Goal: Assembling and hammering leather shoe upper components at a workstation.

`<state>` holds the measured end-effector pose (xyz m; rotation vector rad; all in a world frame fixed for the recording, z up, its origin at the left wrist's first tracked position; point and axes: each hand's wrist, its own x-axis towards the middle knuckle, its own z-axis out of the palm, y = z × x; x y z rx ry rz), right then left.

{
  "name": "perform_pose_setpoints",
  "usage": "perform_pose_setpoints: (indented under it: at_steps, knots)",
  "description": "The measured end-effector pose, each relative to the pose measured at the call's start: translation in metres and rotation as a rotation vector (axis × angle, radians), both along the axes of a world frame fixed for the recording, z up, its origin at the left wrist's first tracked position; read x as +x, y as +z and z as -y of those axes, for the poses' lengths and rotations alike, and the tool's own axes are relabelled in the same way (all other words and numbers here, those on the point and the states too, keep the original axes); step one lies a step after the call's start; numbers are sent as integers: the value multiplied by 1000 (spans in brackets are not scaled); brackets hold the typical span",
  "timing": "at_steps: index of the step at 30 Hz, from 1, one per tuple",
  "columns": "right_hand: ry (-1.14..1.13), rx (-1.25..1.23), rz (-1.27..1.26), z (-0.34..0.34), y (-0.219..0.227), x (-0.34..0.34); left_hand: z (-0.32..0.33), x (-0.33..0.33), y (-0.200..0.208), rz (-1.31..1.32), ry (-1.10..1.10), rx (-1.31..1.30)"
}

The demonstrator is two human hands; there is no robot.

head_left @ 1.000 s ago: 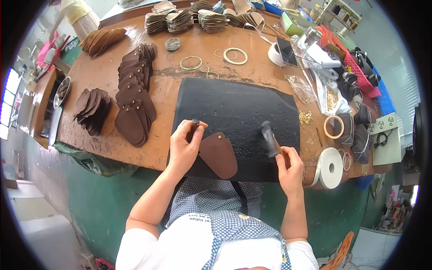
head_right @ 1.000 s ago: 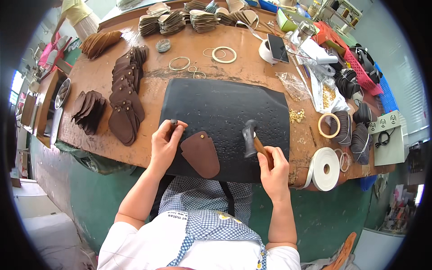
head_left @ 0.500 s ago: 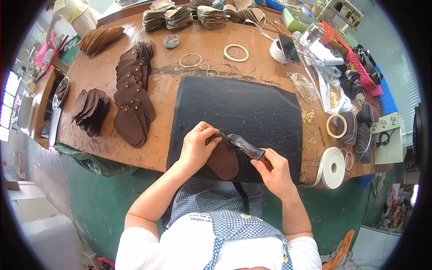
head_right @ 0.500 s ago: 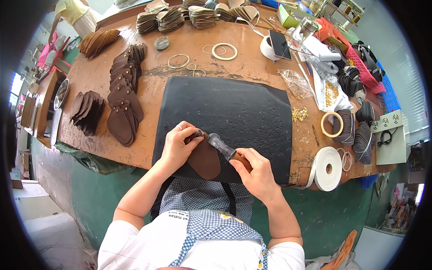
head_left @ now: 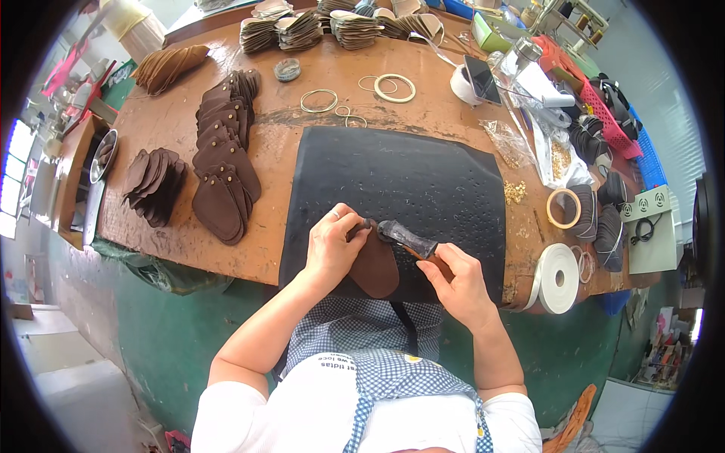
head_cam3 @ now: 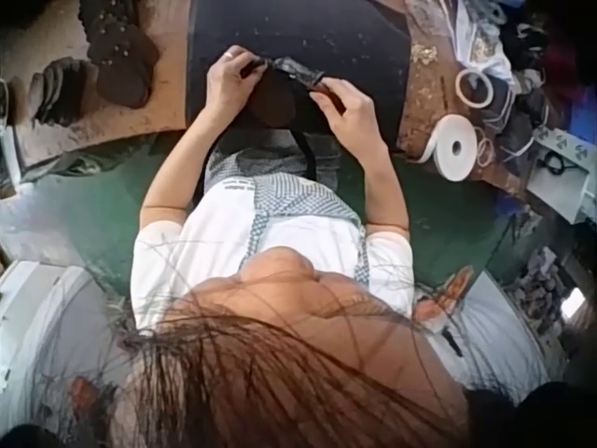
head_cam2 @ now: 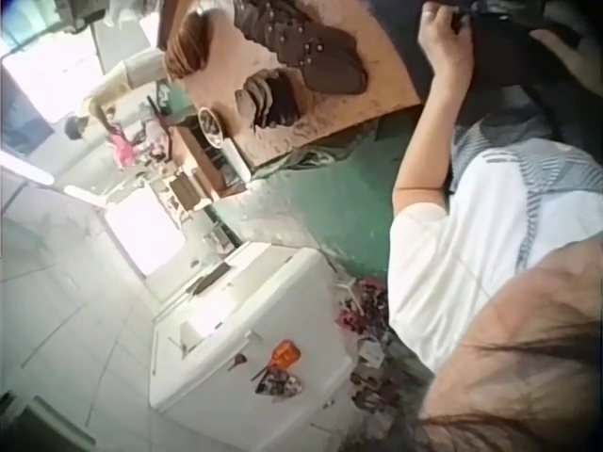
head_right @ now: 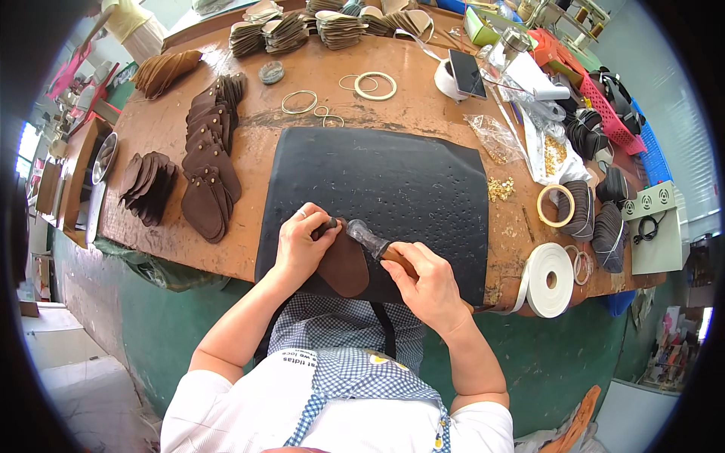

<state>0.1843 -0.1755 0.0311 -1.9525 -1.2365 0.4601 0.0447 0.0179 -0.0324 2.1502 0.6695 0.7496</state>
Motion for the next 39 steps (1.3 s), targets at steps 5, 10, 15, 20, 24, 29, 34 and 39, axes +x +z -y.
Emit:
perform_pose_setpoints:
  at_steps: [5,10,15,20,24,29,34,39]
  knots:
    - [1,105,0,0,-8,1,-8,-1,7,-21,-52,-94]
    - [0,71,-4,-2,-3,-1,-17,-14,15,184,29,-434]
    - [-4,-4,-49,1,-1,3,-9,-28,7,95,141,51]
    - [-4,19,-14,0,-1,2,-10,-28,18,242,150,-73]
    - [-1,-16,9,0,0,1,-5,-9,20,171,50,-162]
    - [1,20,2,-1,-2,-1,0,-1,10,58,-2,-109]
    - [6,18,3,0,-2,2,0,3,9,50,-17,-51]
    - [11,35,11,0,-3,4,0,4,7,53,-44,189]
